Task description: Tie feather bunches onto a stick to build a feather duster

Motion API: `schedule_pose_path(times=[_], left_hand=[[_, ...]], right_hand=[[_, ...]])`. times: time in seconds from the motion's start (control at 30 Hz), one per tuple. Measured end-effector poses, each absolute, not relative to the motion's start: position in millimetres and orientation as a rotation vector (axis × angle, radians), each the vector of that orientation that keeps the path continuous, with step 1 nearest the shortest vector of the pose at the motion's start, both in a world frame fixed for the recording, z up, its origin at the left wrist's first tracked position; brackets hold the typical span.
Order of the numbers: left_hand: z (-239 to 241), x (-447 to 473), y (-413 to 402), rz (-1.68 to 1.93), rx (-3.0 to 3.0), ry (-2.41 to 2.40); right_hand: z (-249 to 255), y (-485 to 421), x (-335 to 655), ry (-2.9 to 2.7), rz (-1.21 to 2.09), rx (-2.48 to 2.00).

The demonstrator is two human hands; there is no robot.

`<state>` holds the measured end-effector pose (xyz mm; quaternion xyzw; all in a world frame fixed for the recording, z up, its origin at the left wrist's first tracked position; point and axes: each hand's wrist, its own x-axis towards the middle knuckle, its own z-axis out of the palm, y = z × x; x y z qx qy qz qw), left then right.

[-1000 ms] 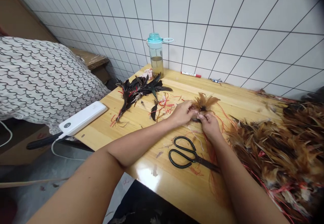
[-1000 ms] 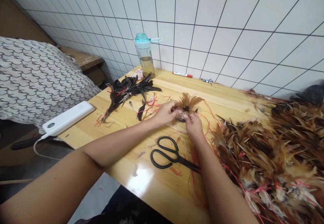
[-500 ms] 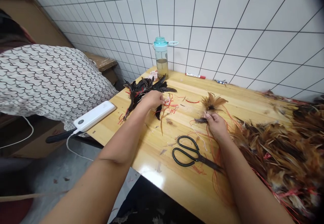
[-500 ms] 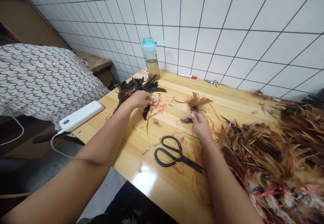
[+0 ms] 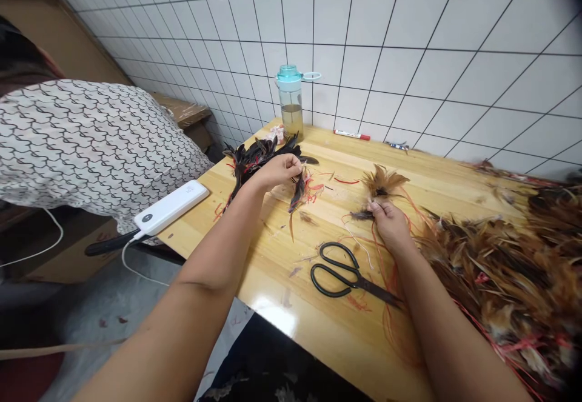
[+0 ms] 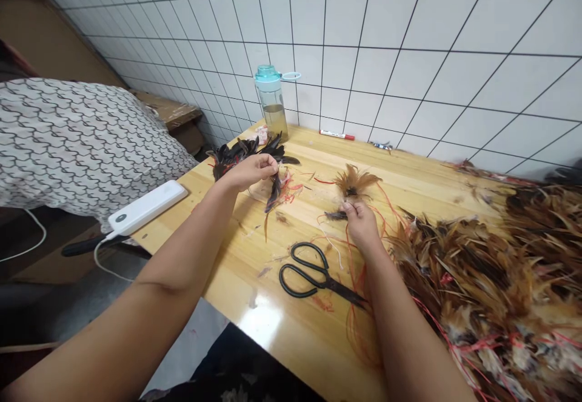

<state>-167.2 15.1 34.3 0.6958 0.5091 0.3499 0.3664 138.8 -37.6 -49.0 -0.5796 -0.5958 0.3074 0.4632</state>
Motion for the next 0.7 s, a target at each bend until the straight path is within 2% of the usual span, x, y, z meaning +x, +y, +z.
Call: schedule_pose_path(times=[0.13,0.23,0.4,0.57,0.7], left_hand=[[38.1,-166.6,12.4,0.904,1.703,1.152],[41.1,-176.9,14.9,0.912,1.831,1.423],[41.5,-193.0,19.7,0.43,2.124,1.961],[34.3,-180.9,21.9,0.426,2.341,1.902],[26.9,-167.9,21.9,0.225,2.378,1.792]], right_hand=[[-47.8,-38.3,138.6,-1.503,0.718,-1.417],[-48.4,-38.2,138.9,-1.504,0.711,-1.413],[-50.1,-37.8,139.9,-1.528,0.699,-1.428],[-51.0,-37.7,139.6,-1.504,0.682,-1.393],[-49.1,-38.8,139.6,-1.487,0.712,-1.389]])
